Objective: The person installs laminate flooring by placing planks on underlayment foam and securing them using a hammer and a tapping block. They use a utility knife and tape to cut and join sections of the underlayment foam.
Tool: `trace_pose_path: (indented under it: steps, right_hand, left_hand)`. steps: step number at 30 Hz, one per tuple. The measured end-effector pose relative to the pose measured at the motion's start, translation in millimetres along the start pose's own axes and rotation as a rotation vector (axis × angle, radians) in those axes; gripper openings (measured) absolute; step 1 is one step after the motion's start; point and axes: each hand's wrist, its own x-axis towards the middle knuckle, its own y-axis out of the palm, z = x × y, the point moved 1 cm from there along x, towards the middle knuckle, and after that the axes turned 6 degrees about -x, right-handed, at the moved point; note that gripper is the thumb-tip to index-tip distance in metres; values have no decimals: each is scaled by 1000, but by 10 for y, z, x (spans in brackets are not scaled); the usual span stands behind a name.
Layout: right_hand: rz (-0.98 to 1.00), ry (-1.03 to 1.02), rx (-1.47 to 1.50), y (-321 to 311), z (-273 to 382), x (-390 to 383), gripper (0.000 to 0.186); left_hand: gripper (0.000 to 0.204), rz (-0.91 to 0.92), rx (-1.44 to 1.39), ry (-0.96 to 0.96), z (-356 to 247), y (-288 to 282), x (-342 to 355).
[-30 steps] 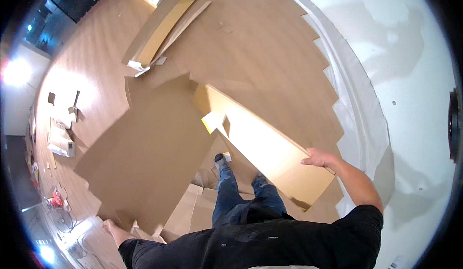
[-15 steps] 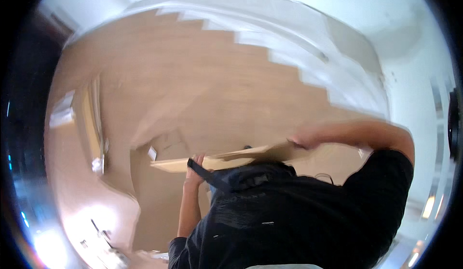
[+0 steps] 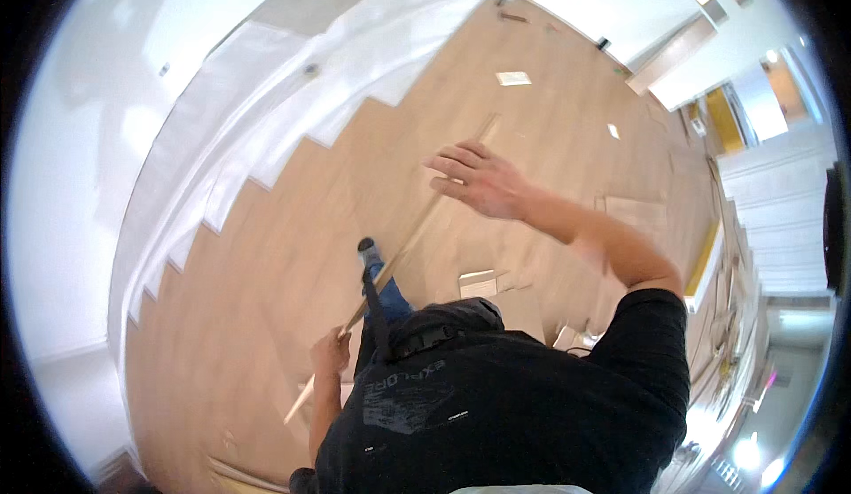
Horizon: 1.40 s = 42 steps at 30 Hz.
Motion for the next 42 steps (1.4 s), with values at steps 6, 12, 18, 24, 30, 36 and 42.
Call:
trace_pose_path:
  steps: [6, 12, 18, 24, 30, 36, 42]
  right_hand:
    - [183, 857, 484, 1322, -311, -678, 35]
    - [1167, 1178, 816, 2256, 392, -2776, 48]
    - [690, 1742, 921, 2384, -152, -2530, 34]
    - [460, 1814, 1002, 3237, -1804, -2899, 33]
    - [560, 1348, 869, 3872, -5187, -2351, 42]
    - [961, 913, 1045, 4261, -7211, -1240, 45]
    - [1267, 507, 876, 4975, -8050, -1202, 41]
  left_hand:
    - [35, 142, 184, 55, -328, -524, 2044]
    - [38, 288, 260, 99, -733, -442, 3895]
    - [40, 381, 238, 159, -1365, -573, 5895]
    - [32, 357, 352, 74, -2840, -422, 7145]
    - [19, 227, 391, -4, -3826, -361, 7763]
    - [16, 201, 264, -28, -4418, 74, 8584]
    - [19, 285, 195, -99, -5088, 450, 9630]
